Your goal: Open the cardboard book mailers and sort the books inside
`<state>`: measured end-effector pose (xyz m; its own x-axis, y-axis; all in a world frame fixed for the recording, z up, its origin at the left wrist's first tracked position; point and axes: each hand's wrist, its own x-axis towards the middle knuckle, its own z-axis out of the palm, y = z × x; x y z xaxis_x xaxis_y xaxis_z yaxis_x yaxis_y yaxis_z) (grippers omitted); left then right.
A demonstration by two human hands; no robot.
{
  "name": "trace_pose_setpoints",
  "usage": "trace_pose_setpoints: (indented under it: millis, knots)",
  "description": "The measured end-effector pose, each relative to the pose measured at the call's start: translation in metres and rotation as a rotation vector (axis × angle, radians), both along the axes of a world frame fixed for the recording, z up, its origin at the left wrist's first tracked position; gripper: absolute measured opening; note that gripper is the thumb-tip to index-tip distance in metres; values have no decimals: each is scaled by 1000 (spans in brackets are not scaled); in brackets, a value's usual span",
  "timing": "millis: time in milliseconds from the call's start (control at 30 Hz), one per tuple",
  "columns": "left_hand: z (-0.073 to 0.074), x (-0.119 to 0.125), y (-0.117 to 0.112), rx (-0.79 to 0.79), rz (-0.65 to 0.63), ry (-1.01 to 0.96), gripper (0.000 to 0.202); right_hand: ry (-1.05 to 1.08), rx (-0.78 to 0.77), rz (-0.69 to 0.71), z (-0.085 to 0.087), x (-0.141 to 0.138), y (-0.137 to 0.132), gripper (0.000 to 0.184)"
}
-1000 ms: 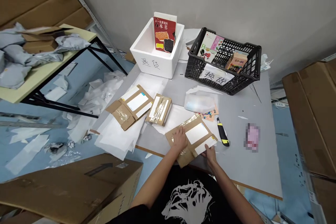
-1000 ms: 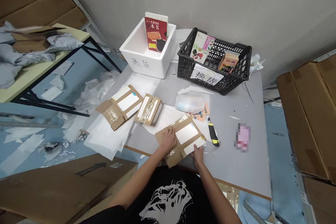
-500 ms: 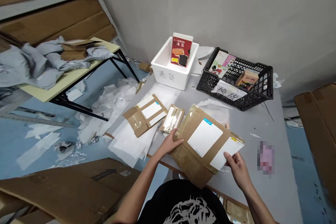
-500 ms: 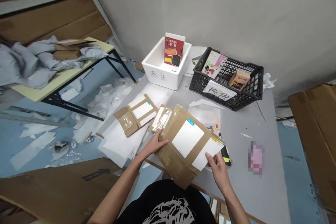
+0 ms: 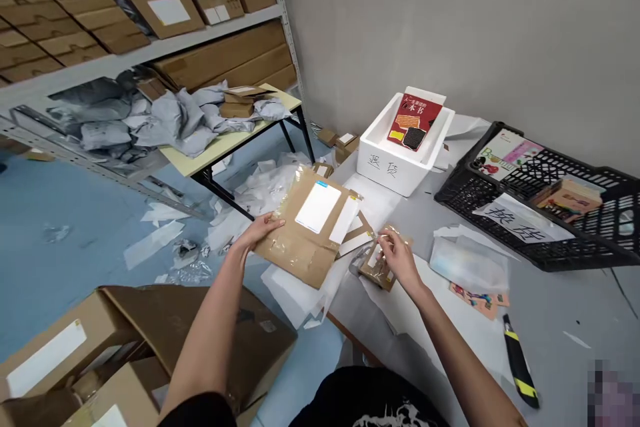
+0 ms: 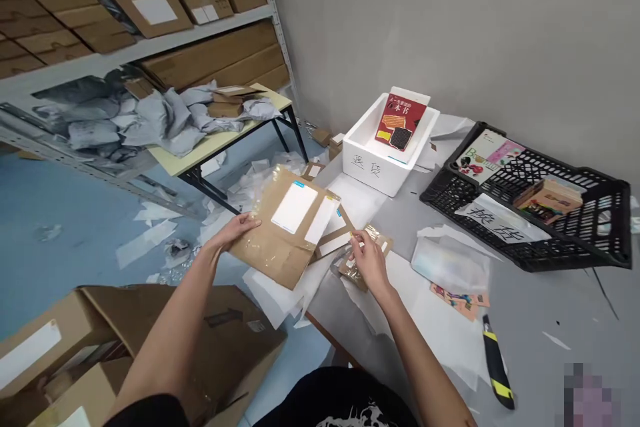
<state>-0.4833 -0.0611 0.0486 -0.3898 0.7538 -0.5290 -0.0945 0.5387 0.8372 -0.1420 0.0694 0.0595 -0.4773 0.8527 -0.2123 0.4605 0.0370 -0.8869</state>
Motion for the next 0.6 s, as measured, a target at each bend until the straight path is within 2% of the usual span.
trace_pose_setpoints:
  millis: [67,167,233,300,367,467,533,600]
  knots:
    - [-14,-20,25,-57,-161,-25,63,-9,-23,-5,-16,0,-3,32]
    - [-39,-33,72,-150,-453,20,59,-46,-64,-42,-36,17,-14,36]
    - [-57,-33,103,-254,-647,228,50,-87,-81,-72,-46,36,-23,40]
    - [-75,-28,130,-351,-762,467,39,-128,-87,-103,-54,55,-31,41]
    - [-92,-20,148,-408,-787,625,35,-175,-94,-143,-59,73,-38,40]
    - [-111,-5,156,-444,-764,794,40,-249,-101,-211,-62,92,-47,37]
    - [-116,2,152,-452,-733,901,48,-288,-92,-241,-64,98,-50,36]
    - [-115,9,145,-451,-702,994,59,-326,-79,-253,-67,99,-49,34]
